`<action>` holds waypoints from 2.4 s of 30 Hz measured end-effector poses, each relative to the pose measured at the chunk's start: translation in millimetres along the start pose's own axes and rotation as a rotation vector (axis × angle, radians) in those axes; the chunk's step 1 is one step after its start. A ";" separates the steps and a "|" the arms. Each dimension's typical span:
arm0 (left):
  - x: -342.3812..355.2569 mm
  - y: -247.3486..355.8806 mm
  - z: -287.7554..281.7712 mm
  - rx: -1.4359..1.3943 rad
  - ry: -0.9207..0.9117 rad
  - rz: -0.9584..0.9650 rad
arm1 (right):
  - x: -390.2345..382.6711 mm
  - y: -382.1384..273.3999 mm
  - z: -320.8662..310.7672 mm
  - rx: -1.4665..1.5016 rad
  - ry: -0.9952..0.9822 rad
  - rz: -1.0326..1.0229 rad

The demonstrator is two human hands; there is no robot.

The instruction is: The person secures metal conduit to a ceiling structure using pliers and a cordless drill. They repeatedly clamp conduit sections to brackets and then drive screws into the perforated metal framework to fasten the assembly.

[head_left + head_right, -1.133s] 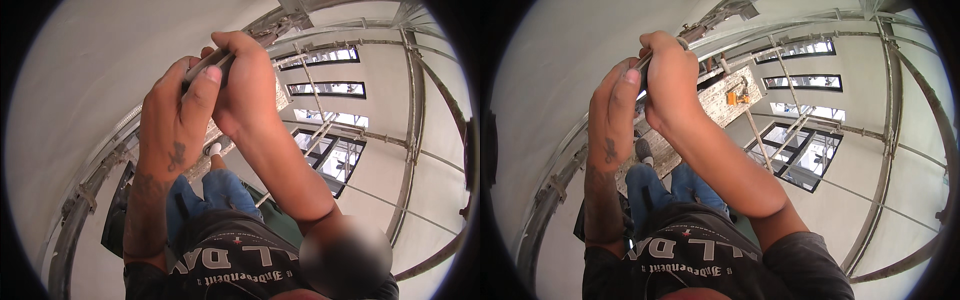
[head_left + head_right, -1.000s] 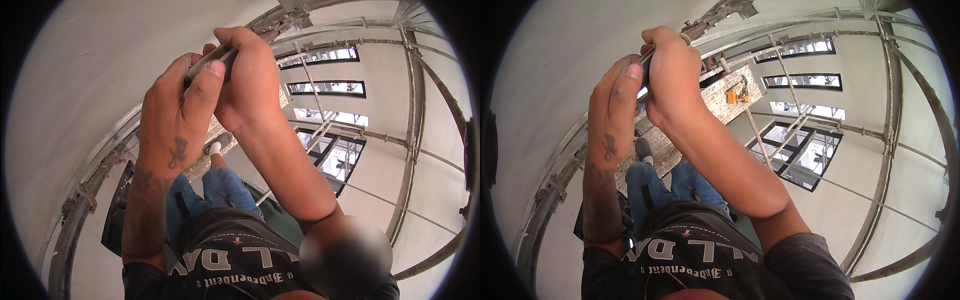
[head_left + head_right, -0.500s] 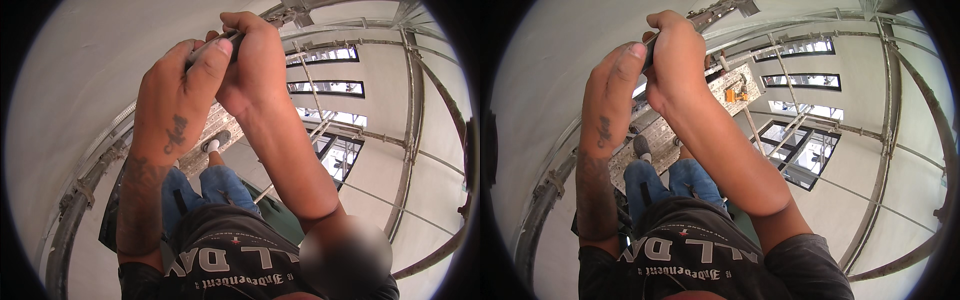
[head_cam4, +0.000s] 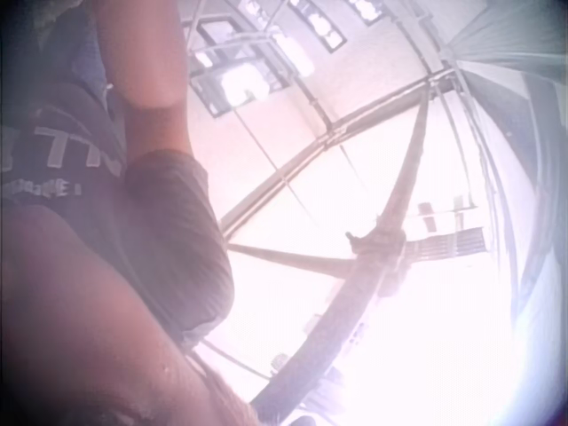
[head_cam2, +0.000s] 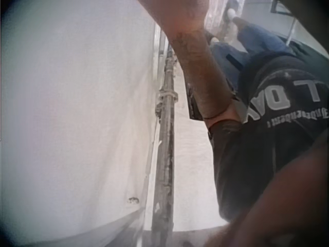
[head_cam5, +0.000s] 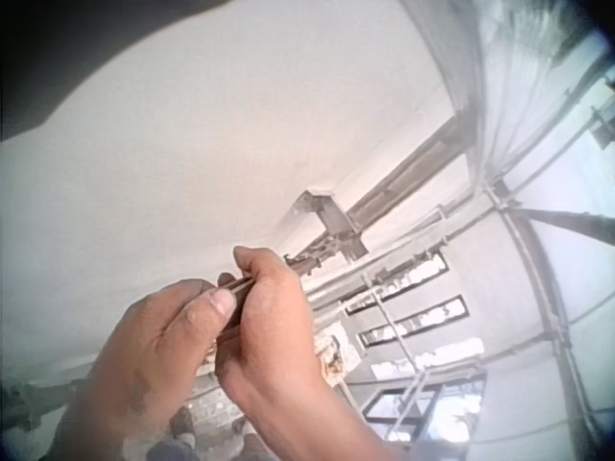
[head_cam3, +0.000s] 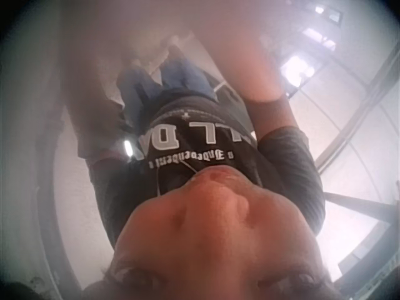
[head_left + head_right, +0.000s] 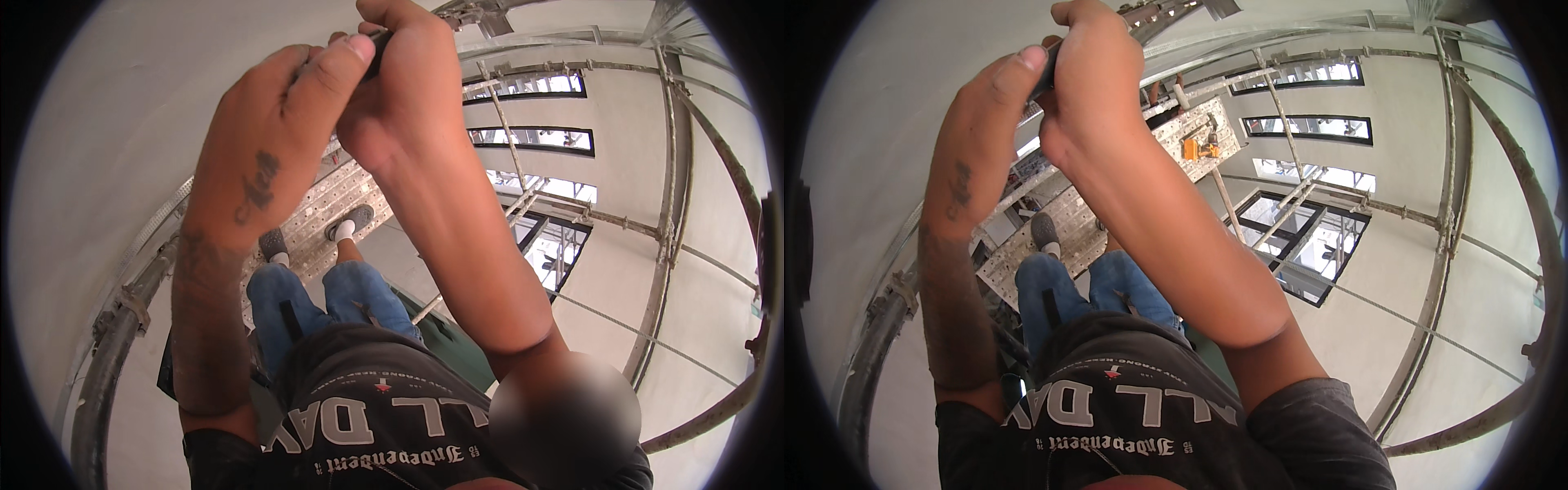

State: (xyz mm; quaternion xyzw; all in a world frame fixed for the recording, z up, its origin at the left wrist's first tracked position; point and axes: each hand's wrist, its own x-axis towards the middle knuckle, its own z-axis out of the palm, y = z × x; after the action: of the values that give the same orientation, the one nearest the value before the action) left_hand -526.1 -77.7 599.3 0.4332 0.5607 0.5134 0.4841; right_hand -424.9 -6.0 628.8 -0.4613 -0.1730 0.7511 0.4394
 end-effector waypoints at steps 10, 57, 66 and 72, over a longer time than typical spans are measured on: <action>7.8 9.2 -15.0 0.076 -0.030 0.042 | 2.5 7.0 17.6 -0.010 0.026 -0.104; -0.3 5.0 -10.8 -0.825 -0.248 -0.247 | -23.4 -31.8 6.9 -0.487 -0.084 0.114; 41.5 -20.5 -16.4 -0.430 -0.316 -0.087 | -8.9 -36.4 -7.4 -0.613 -0.185 0.167; 86.0 11.8 2.9 -0.209 -0.361 -0.057 | -17.3 -15.0 5.0 -0.327 -0.135 0.010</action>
State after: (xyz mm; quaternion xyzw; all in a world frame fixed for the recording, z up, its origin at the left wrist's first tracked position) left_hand -536.8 8.4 602.6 0.4495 0.4206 0.4691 0.6332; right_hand -418.4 -11.1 650.7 -0.4759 -0.3197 0.7445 0.3422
